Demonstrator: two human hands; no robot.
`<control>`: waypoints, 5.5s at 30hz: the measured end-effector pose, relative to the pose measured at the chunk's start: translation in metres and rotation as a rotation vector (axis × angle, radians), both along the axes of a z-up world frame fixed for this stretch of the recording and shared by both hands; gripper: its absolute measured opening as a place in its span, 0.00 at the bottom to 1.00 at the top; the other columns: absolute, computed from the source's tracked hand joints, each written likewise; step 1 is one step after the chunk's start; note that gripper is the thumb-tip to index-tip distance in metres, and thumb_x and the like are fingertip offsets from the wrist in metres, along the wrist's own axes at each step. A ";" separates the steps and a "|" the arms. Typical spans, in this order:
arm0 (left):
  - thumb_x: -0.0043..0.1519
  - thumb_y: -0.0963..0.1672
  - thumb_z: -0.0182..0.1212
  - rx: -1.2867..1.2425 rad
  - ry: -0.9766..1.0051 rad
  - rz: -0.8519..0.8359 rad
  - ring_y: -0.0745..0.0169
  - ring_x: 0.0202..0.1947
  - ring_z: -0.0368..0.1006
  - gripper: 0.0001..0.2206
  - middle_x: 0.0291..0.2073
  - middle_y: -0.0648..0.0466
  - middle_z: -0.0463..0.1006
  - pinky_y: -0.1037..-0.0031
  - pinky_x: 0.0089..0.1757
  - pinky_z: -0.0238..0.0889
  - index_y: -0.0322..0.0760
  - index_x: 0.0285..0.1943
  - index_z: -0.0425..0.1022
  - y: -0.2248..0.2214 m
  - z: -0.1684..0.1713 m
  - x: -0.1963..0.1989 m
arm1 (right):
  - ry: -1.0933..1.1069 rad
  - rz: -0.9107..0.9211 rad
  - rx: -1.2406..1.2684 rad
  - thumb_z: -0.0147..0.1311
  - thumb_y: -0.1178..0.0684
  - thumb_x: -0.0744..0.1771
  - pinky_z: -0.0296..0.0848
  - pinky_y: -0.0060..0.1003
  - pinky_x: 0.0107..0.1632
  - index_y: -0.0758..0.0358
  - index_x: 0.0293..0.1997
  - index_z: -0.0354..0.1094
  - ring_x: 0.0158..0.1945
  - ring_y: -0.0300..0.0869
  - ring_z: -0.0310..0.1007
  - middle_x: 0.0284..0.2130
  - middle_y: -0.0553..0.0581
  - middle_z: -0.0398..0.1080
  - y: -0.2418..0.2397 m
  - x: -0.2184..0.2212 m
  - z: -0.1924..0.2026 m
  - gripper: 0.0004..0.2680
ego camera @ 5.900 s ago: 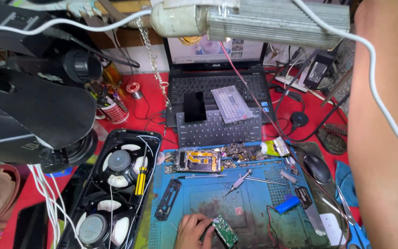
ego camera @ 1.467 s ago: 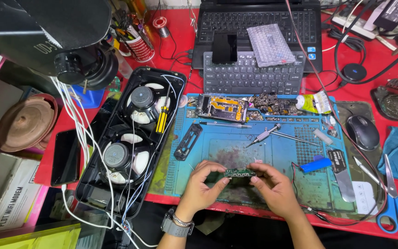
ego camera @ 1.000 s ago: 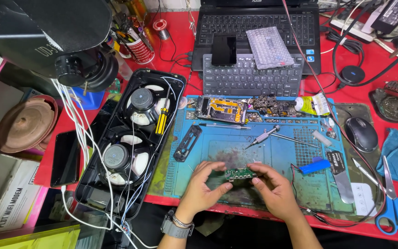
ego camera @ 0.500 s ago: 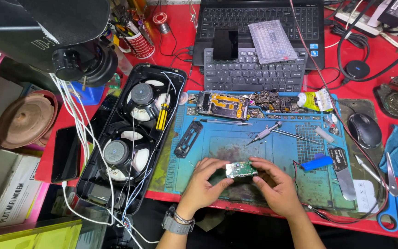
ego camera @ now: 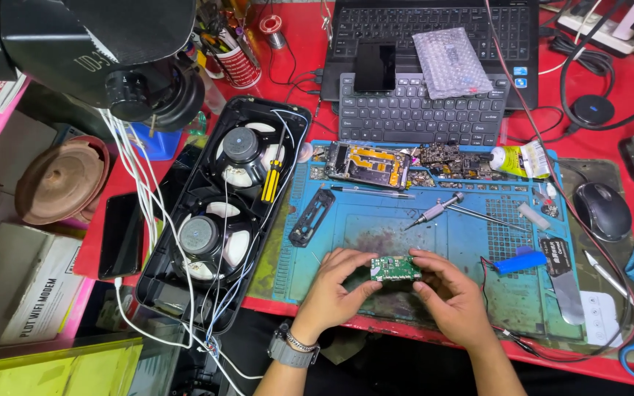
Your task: Soldering a wire onto a small circuit board as part of a speaker repair on a workbench.
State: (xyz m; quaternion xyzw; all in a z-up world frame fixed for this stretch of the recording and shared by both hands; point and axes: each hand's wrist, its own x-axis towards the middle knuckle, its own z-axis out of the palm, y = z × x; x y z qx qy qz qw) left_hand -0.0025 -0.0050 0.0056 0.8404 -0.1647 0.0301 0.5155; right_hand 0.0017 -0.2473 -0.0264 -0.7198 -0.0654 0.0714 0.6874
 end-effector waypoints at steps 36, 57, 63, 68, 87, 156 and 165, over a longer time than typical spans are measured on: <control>0.63 0.53 0.55 0.342 -0.027 0.025 0.45 0.58 0.63 0.23 0.54 0.47 0.72 0.56 0.55 0.55 0.36 0.62 0.75 -0.015 0.008 -0.001 | -0.466 -0.163 -0.538 0.58 0.59 0.65 0.66 0.49 0.67 0.64 0.54 0.74 0.63 0.52 0.69 0.56 0.59 0.74 0.016 -0.004 0.005 0.12; 0.59 0.47 0.54 0.354 -0.033 0.019 0.45 0.57 0.62 0.22 0.54 0.47 0.70 0.57 0.53 0.56 0.31 0.60 0.73 -0.014 0.006 0.001 | -0.463 -0.107 -0.586 0.54 0.58 0.65 0.64 0.56 0.68 0.63 0.59 0.70 0.67 0.56 0.62 0.58 0.60 0.69 0.020 -0.006 0.006 0.16; 0.59 0.47 0.53 0.346 -0.050 0.028 0.45 0.56 0.62 0.22 0.53 0.47 0.70 0.57 0.53 0.56 0.32 0.60 0.73 -0.014 0.006 0.001 | -0.472 -0.127 -0.587 0.55 0.57 0.65 0.64 0.55 0.69 0.63 0.59 0.70 0.67 0.56 0.63 0.58 0.61 0.69 0.020 -0.006 0.006 0.15; 0.60 0.46 0.54 0.349 -0.052 0.039 0.46 0.55 0.63 0.20 0.52 0.49 0.71 0.57 0.52 0.57 0.35 0.59 0.75 -0.015 0.005 0.001 | -0.476 -0.148 -0.589 0.57 0.56 0.65 0.66 0.54 0.67 0.65 0.58 0.71 0.65 0.56 0.65 0.56 0.61 0.70 0.021 -0.006 0.008 0.15; 0.62 0.48 0.57 0.307 -0.106 -0.002 0.50 0.52 0.66 0.18 0.49 0.53 0.73 0.62 0.51 0.55 0.40 0.60 0.75 -0.012 0.010 0.000 | -0.478 -0.148 -0.596 0.51 0.60 0.65 0.61 0.58 0.71 0.64 0.57 0.71 0.72 0.60 0.58 0.62 0.62 0.68 0.022 -0.008 0.009 0.15; 0.61 0.46 0.59 0.330 -0.143 0.019 0.52 0.51 0.68 0.13 0.47 0.54 0.74 0.61 0.51 0.56 0.40 0.53 0.76 -0.013 0.006 -0.001 | -0.475 -0.122 -0.562 0.55 0.60 0.65 0.65 0.54 0.68 0.65 0.54 0.71 0.66 0.57 0.65 0.54 0.61 0.70 0.023 -0.008 0.017 0.12; 0.61 0.46 0.60 0.332 -0.140 0.019 0.52 0.50 0.67 0.12 0.47 0.54 0.74 0.62 0.51 0.56 0.41 0.52 0.76 -0.014 0.006 -0.002 | -0.472 -0.120 -0.559 0.55 0.60 0.65 0.65 0.55 0.69 0.64 0.53 0.70 0.67 0.57 0.64 0.54 0.61 0.69 0.021 -0.009 0.014 0.11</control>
